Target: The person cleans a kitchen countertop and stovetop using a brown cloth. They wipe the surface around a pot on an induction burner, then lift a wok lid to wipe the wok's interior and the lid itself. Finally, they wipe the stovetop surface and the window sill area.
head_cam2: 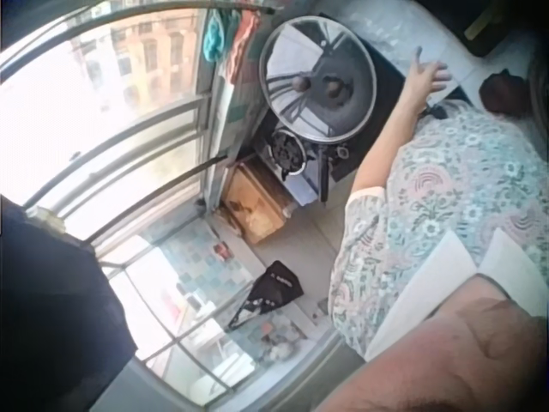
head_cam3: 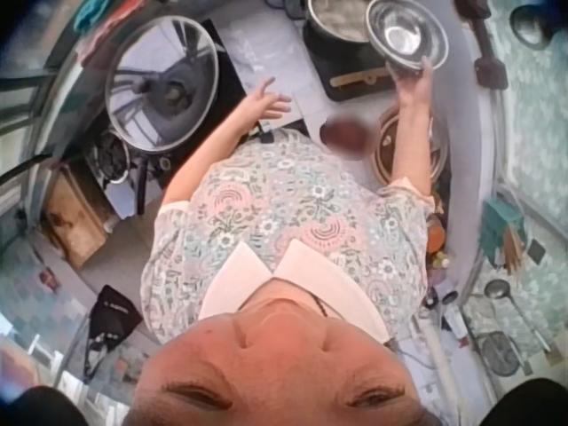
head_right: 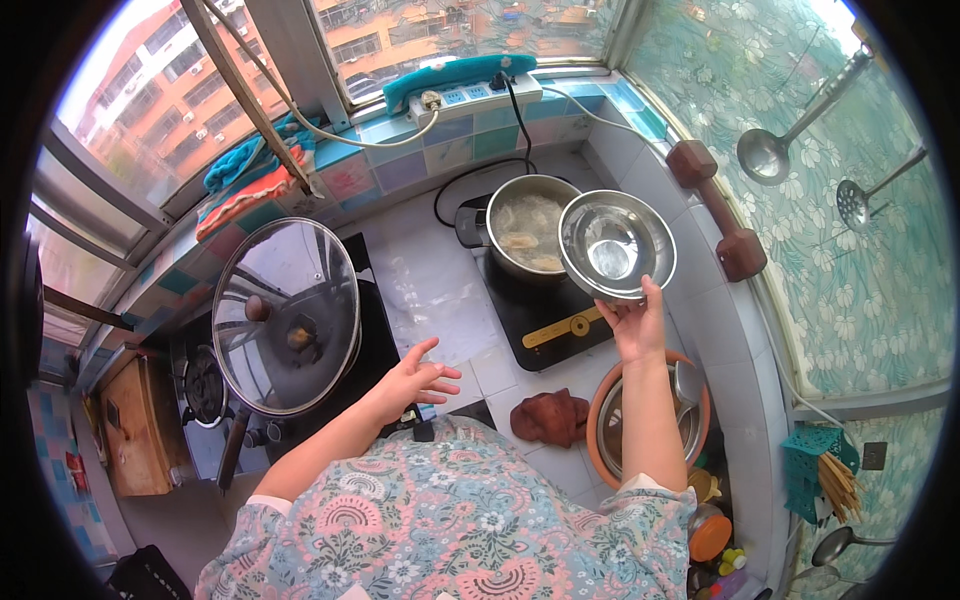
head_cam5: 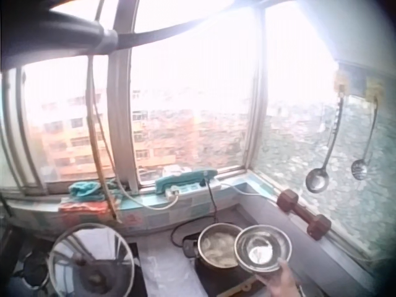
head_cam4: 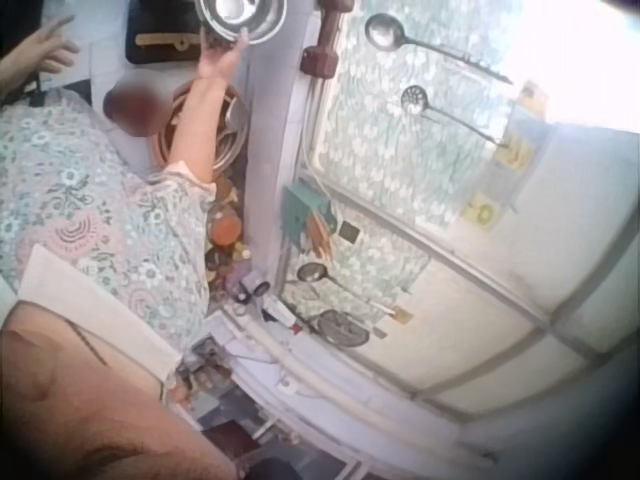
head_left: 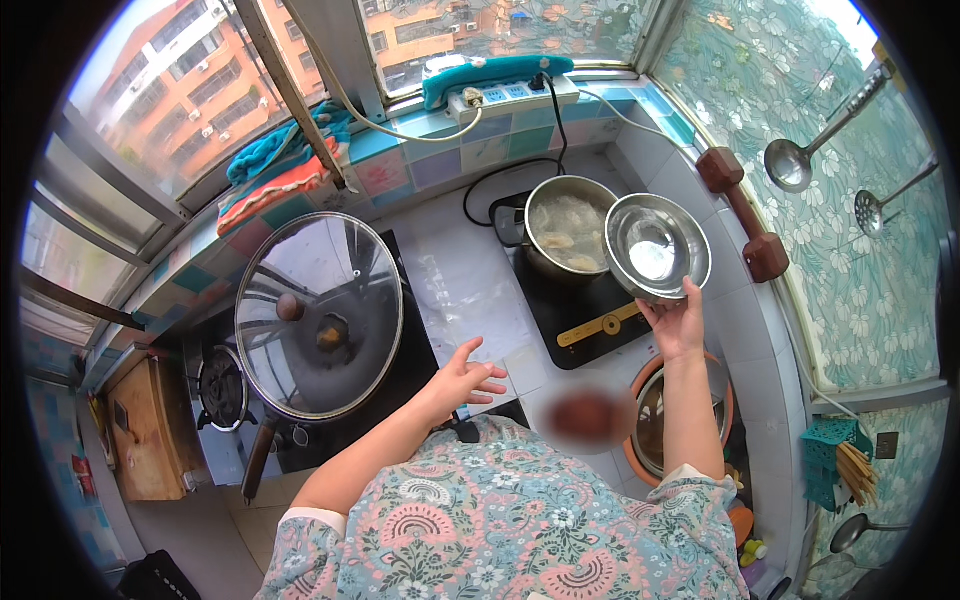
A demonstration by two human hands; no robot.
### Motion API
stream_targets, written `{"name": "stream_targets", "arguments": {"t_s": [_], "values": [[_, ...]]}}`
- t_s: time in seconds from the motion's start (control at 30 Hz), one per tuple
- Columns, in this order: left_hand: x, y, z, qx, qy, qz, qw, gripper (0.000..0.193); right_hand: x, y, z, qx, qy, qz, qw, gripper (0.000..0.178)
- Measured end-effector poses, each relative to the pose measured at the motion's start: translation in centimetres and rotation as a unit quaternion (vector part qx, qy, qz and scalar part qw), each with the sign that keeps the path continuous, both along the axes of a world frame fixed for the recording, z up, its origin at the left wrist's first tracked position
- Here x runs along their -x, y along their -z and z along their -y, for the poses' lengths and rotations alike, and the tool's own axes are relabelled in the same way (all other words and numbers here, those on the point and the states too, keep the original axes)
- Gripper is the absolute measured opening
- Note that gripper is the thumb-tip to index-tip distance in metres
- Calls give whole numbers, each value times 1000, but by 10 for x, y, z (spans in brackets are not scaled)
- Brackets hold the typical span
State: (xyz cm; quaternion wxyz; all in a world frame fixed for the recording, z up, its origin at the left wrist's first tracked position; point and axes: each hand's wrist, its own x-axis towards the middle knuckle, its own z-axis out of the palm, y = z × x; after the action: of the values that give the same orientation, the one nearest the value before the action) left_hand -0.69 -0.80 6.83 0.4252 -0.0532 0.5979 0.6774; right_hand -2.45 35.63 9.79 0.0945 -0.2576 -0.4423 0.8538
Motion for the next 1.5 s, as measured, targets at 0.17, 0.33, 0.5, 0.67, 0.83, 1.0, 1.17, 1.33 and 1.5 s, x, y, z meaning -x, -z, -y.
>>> {"name": "stream_targets", "arguments": {"t_s": [0.17,0.33,0.5,0.67,0.83,1.0,1.17,1.33,1.5], "values": [[-3,1,2,2,-11,6,1000,73,14,-2,0,8,1,1,1000,56],[-6,2,2,-7,-15,0,1000,72,22,1,-4,15,-7,-4,1000,57],[-8,5,1,-5,-23,-3,1000,71,23,1,-6,11,3,6,1000,58],[-9,7,2,-8,-24,-4,1000,71,23,2,-10,-6,-2,27,1000,61],[-10,7,2,-7,-27,-2,1000,72,27,3,-12,-31,-2,42,999,67],[-10,7,2,-8,-34,1,999,72,34,2,-14,-54,1,62,997,70],[-11,6,3,-8,-38,2,999,73,37,3,-15,-63,-3,75,995,72],[-11,7,4,-17,-42,8,999,74,39,4,-18,-54,-5,76,996,76],[-11,8,3,-16,-41,7,999,73,41,-4,-19,-42,-24,70,996,80]]}}
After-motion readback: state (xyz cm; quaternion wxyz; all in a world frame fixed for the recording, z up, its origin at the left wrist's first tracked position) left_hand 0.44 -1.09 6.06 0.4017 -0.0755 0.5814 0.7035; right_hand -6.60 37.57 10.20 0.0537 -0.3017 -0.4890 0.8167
